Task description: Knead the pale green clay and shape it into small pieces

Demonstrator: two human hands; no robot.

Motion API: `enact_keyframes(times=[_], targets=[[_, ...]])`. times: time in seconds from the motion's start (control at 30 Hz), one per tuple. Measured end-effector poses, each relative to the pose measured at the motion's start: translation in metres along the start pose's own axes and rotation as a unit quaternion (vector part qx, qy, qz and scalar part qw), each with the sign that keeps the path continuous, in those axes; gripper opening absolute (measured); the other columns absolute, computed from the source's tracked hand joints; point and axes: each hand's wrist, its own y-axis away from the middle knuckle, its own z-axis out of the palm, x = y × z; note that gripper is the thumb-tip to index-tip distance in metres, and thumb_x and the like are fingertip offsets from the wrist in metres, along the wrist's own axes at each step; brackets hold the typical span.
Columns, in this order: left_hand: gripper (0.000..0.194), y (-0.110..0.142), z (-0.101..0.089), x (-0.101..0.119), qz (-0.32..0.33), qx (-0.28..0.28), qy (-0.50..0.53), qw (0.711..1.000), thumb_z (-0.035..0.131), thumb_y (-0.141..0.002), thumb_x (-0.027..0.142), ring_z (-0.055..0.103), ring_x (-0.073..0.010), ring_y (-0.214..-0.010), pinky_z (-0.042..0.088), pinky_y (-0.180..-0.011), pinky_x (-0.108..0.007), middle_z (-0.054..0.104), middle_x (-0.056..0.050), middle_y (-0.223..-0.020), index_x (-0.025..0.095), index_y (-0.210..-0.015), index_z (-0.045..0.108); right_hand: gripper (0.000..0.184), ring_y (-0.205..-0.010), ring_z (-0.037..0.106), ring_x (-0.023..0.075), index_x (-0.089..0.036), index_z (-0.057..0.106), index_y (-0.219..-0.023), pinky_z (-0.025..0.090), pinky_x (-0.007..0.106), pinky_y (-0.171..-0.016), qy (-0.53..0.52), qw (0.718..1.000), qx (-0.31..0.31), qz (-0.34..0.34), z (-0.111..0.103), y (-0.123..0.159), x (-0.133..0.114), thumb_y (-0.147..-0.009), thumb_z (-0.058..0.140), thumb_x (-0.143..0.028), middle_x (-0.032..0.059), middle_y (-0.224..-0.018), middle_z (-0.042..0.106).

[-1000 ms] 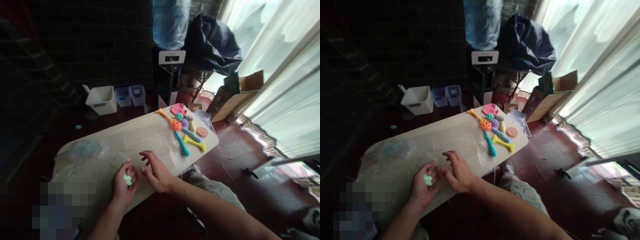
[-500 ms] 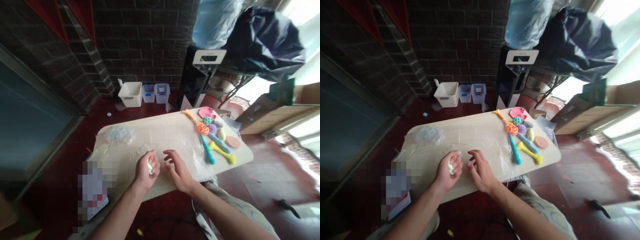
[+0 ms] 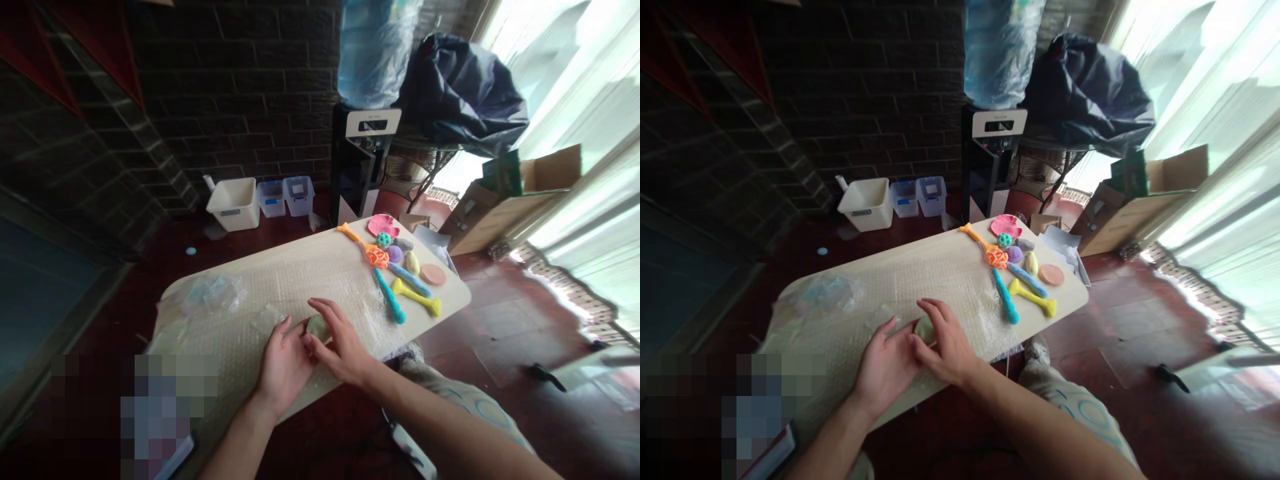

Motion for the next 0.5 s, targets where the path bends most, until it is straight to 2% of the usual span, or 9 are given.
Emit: enact_keyframes(times=[0.1, 0.2, 0.27, 0.33, 0.4, 0.43, 0.5], targets=[[0.039, 0.003, 0.004, -0.005, -0.025, -0.015, -0.015, 0.999, 0.049, -0.1, 0.042, 0.07, -0.0311, -0.106, 0.055, -0.095, -0.044, 0.073, -0.016, -0.108, 0.011, -0.114, 0.07, 0.051, -0.126, 0.06, 0.0308, -0.017, 0.057, -0.141, 0.052, 0.046, -0.105, 0.038, 0.999, -0.009, -0.021, -0.001, -0.001, 0.001, -0.095, 0.065, -0.036, 0.0179, -0.139, 0.06], [0.042, 0.005, 0.003, -0.007, -0.029, -0.006, -0.031, 0.999, 0.05, -0.101, 0.043, 0.069, -0.0321, -0.112, 0.053, -0.098, -0.045, 0.073, -0.017, -0.112, 0.01, -0.117, 0.07, 0.033, -0.098, 0.068, 0.0256, -0.017, 0.07, -0.121, 0.056, 0.038, -0.087, 0.06, 0.998, -0.013, -0.018, -0.002, -0.002, 0.002, -0.097, 0.062, -0.039, 0.0135, -0.108, 0.072], [0.043, 0.006, 0.0, -0.006, -0.034, -0.004, -0.042, 0.999, 0.049, -0.101, 0.045, 0.068, -0.033, -0.113, 0.053, -0.098, -0.046, 0.073, -0.019, -0.114, 0.01, -0.114, 0.071, 0.025, -0.081, 0.068, 0.0212, -0.018, 0.074, -0.104, 0.054, 0.033, -0.076, 0.048, 0.999, -0.018, -0.011, -0.005, -0.003, 0.002, -0.099, 0.06, -0.038, 0.0091, -0.09, 0.072], [0.044, 0.005, -0.004, -0.004, -0.039, 0.016, -0.056, 0.998, 0.048, -0.101, 0.045, 0.068, -0.0333, -0.112, 0.054, -0.096, -0.046, 0.073, -0.02, -0.114, 0.009, -0.109, 0.072, 0.025, -0.074, 0.065, 0.0185, -0.018, 0.073, -0.09, 0.05, 0.03, -0.07, 0.026, 1.0, -0.002, 0.006, -0.008, -0.007, 0.004, -0.099, 0.06, -0.037, 0.0069, -0.082, 0.071], [0.044, 0.003, -0.007, -0.001, -0.024, 0.066, -0.078, 0.994, 0.048, -0.101, 0.043, 0.07, -0.0319, -0.107, 0.055, -0.093, -0.044, 0.074, -0.021, -0.114, 0.007, -0.107, 0.072, 0.03, -0.067, 0.062, 0.0166, -0.019, 0.07, -0.077, 0.046, 0.028, -0.064, -0.002, 0.997, 0.044, 0.056, -0.012, -0.011, 0.007, -0.097, 0.063, -0.041, 0.0048, -0.074, 0.068], [0.043, 0.002, -0.009, 0.001, -0.01, 0.095, -0.09, 0.991, 0.048, -0.101, 0.042, 0.071, -0.0306, -0.104, 0.055, -0.091, -0.043, 0.074, -0.021, -0.113, 0.007, -0.107, 0.072, 0.035, -0.062, 0.059, 0.0154, -0.019, 0.068, -0.071, 0.044, 0.027, -0.06, -0.037, 0.991, 0.074, 0.102, -0.013, -0.014, 0.009, -0.094, 0.066, -0.045, 0.0033, -0.068, 0.065], [0.04, 0.001, -0.01, 0.003, 0.017, 0.135, -0.107, 0.985, 0.048, -0.1, 0.038, 0.072, -0.0285, -0.097, 0.056, -0.087, -0.04, 0.074, -0.02, -0.11, 0.007, -0.107, 0.072, 0.044, -0.049, 0.049, 0.012, -0.02, 0.061, -0.061, 0.036, 0.025, -0.049, -0.146, 0.959, 0.121, 0.211, -0.014, -0.021, 0.014, -0.087, 0.073, -0.054, -0.0008, -0.055, 0.056]])
